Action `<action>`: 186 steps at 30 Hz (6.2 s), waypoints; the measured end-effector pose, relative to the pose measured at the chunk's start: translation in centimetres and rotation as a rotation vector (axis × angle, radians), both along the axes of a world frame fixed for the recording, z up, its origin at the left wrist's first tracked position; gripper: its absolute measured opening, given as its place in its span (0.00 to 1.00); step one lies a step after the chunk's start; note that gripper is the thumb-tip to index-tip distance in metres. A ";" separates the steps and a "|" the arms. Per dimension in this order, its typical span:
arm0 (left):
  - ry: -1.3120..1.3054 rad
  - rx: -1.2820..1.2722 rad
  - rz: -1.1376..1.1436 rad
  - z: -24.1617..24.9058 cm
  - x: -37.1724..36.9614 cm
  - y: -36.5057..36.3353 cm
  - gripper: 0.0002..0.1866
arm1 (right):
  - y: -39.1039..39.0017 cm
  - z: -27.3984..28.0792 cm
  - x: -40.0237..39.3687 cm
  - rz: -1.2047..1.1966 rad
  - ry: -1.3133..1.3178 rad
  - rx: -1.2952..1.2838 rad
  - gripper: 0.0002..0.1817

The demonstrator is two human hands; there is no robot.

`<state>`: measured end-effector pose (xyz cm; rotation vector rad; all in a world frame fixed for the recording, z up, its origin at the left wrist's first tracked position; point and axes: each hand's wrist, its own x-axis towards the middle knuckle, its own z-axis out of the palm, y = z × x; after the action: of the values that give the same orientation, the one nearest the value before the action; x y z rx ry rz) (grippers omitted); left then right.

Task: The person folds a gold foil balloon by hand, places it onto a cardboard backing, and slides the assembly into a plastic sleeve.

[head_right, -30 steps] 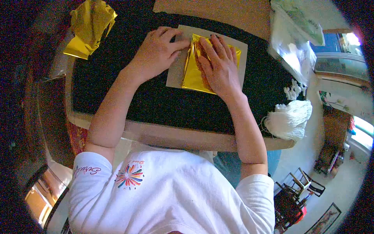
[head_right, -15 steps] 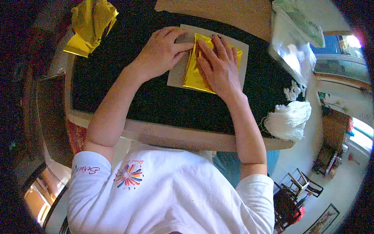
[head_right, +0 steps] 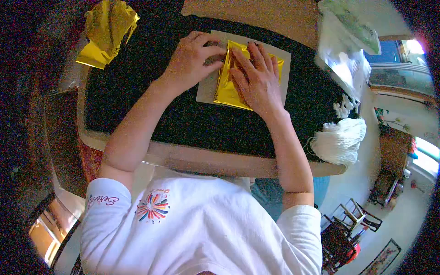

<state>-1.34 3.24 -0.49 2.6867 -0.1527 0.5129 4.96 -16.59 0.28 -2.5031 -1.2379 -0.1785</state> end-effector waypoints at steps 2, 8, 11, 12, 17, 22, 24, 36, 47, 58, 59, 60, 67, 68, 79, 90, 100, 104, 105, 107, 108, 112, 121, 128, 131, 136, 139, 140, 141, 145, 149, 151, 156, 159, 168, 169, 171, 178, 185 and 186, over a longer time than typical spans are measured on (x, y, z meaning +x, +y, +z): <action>0.030 -0.006 0.009 0.2 -0.1 0.0 0.12 | 0.0 0.1 0.0 -0.003 -0.002 -0.008 0.24; 0.012 0.006 -0.059 0.3 -0.6 0.4 0.13 | 0.0 0.3 0.0 -0.011 0.037 -0.023 0.25; 0.041 0.032 -0.015 -0.1 -0.5 0.0 0.13 | 0.2 0.5 0.0 -0.013 0.054 -0.021 0.25; -0.016 0.029 0.006 -0.3 -0.4 -0.2 0.14 | 0.2 0.4 0.1 -0.013 0.054 -0.018 0.26; -0.090 -0.002 0.064 0.2 -0.5 -0.9 0.15 | 0.4 0.5 -0.3 -0.013 0.022 -0.050 0.26; 0.008 0.056 -0.055 0.9 -2.9 -1.3 0.11 | 0.4 0.3 -0.3 -0.010 0.013 -0.044 0.27; -0.024 0.094 -0.064 0.8 -2.9 -1.2 0.11 | 0.3 0.3 -0.3 -0.009 0.026 -0.039 0.27; -0.014 0.031 -0.113 -0.4 -2.5 0.0 0.18 | 0.3 0.4 -0.1 -0.010 0.008 -0.061 0.25; -0.019 0.126 -0.131 -0.3 -2.6 -0.3 0.14 | 0.5 0.6 -0.2 0.024 -0.035 -0.083 0.26; -0.052 0.156 -0.131 -0.3 -2.6 -0.6 0.16 | 0.6 0.3 -0.4 -0.009 -0.063 -0.197 0.28; -0.055 0.157 -0.130 -0.4 -2.6 -0.6 0.16 | 0.6 0.3 -0.4 -0.008 -0.066 -0.197 0.28; -0.033 0.142 -0.139 -0.4 -2.5 -0.6 0.16 | 0.6 0.3 -0.5 -0.012 -0.061 -0.178 0.28; -0.019 0.078 -0.177 -0.5 -2.3 -0.4 0.17 | 0.3 -0.3 -0.2 0.001 -0.011 -0.066 0.25; -0.019 0.078 -0.177 -0.6 -2.2 -0.3 0.17 | 0.3 -0.4 -0.2 0.001 -0.011 -0.066 0.25; 0.053 0.014 -0.150 0.0 -2.7 -0.8 0.18 | 0.7 0.1 -0.6 -0.026 -0.032 -0.161 0.25; -0.005 0.134 -0.126 -0.4 -3.1 -1.4 0.18 | 0.6 -0.8 -0.5 -0.027 -0.100 -0.173 0.25; -0.085 0.287 -0.072 -0.9 -3.4 -1.8 0.16 | 0.5 -0.9 -0.4 -0.013 -0.174 -0.214 0.26; -0.096 0.349 -0.071 -0.9 -4.2 -1.8 0.17 | 0.5 -1.9 0.2 -0.010 -0.173 -0.151 0.25; -0.055 0.388 -0.089 -0.6 -4.7 -1.8 0.18 | 0.5 -1.9 0.1 -0.013 -0.171 -0.151 0.25; -0.013 0.427 -0.110 -0.3 -5.4 -1.7 0.19 | 0.5 -1.8 0.0 -0.028 -0.193 -0.196 0.26; -0.011 0.431 -0.109 -0.3 -5.7 -1.5 0.19 | 0.5 -1.7 -0.1 -0.030 -0.191 -0.196 0.26; 0.050 0.340 -0.035 0.2 -6.5 -1.8 0.18 | 0.5 -1.5 -0.3 -0.053 -0.188 -0.246 0.28; -0.027 0.444 -0.166 0.0 -8.9 -2.6 0.19 | 0.5 -1.7 0.0 -0.042 -0.194 -0.211 0.30; -0.010 0.481 -0.142 0.0 -10.3 -2.4 0.21 | 1.0 -1.7 -0.5 -0.032 -0.178 -0.155 0.30; -0.043 0.452 -0.154 -0.1 -10.4 -2.1 0.21 | 1.0 -2.2 -0.4 -0.040 -0.214 -0.165 0.29; -0.061 0.412 -0.170 -0.2 -11.2 -2.0 0.20 | 0.8 -2.5 0.1 0.005 -0.219 -0.085 0.32; -0.080 0.388 -0.178 -0.1 -11.9 -1.7 0.20 | 0.8 -3.0 0.2 0.000 -0.237 -0.081 0.32; -0.084 0.388 -0.183 -0.1 -11.7 -1.7 0.20 | 0.9 -3.0 0.3 0.003 -0.260 -0.075 0.32; -0.069 0.372 -0.187 0.2 -11.5 -1.7 0.20 | 0.9 -2.7 0.2 -0.002 -0.263 -0.077 0.32; 0.288 0.382 -0.154 3.8 -8.1 -1.8 0.22 | 1.0 -2.1 -0.4 -0.026 -0.219 -0.178 0.30; -0.070 0.141 -0.038 -0.9 -2.2 -2.7 0.24 | 0.9 -1.6 -0.3 -0.068 -0.199 -0.271 0.30; -0.120 0.212 0.110 -2.0 -1.5 -3.5 0.23 | 0.9 -1.6 -0.4 -0.067 -0.190 -0.256 0.30; -0.107 0.143 0.149 -2.8 -1.9 -3.3 0.23 | 0.9 -1.6 -0.4 -0.039 -0.167 -0.213 0.29; -0.055 0.166 0.154 -2.3 -2.0 -3.6 0.24 | 0.7 -1.8 -0.3 -0.022 -0.183 -0.152 0.29; -0.015 0.185 0.177 -2.4 -2.1 -3.7 0.27 | 0.6 -2.0 -0.2 -0.040 -0.127 -0.060 0.32; 0.010 0.209 0.158 -2.3 -2.0 -3.8 0.28 | 0.4 -2.2 0.0 -0.031 -0.137 -0.044 0.32; 0.031 0.235 0.155 -2.1 -2.1 -3.7 0.27 | 0.4 -2.4 0.0 -0.021 -0.145 -0.027 0.32; 0.018 0.262 0.205 -2.0 -2.2 -4.0 0.27 | 0.3 -2.5 0.5 0.003 -0.122 -0.038 0.27; 0.118 0.274 0.245 -0.9 -1.3 -5.2 0.28 | 0.6 -1.5 -0.1 -0.022 -0.104 -0.127 0.28; 0.025 0.202 0.201 -0.9 -1.0 -5.5 0.28 | 0.6 -1.7 -0.1 -0.009 -0.126 -0.096 0.28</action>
<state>-2.34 -2.31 -1.37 2.9231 0.0780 0.5493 4.89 -16.02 -1.47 -2.6148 -1.3134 -0.2893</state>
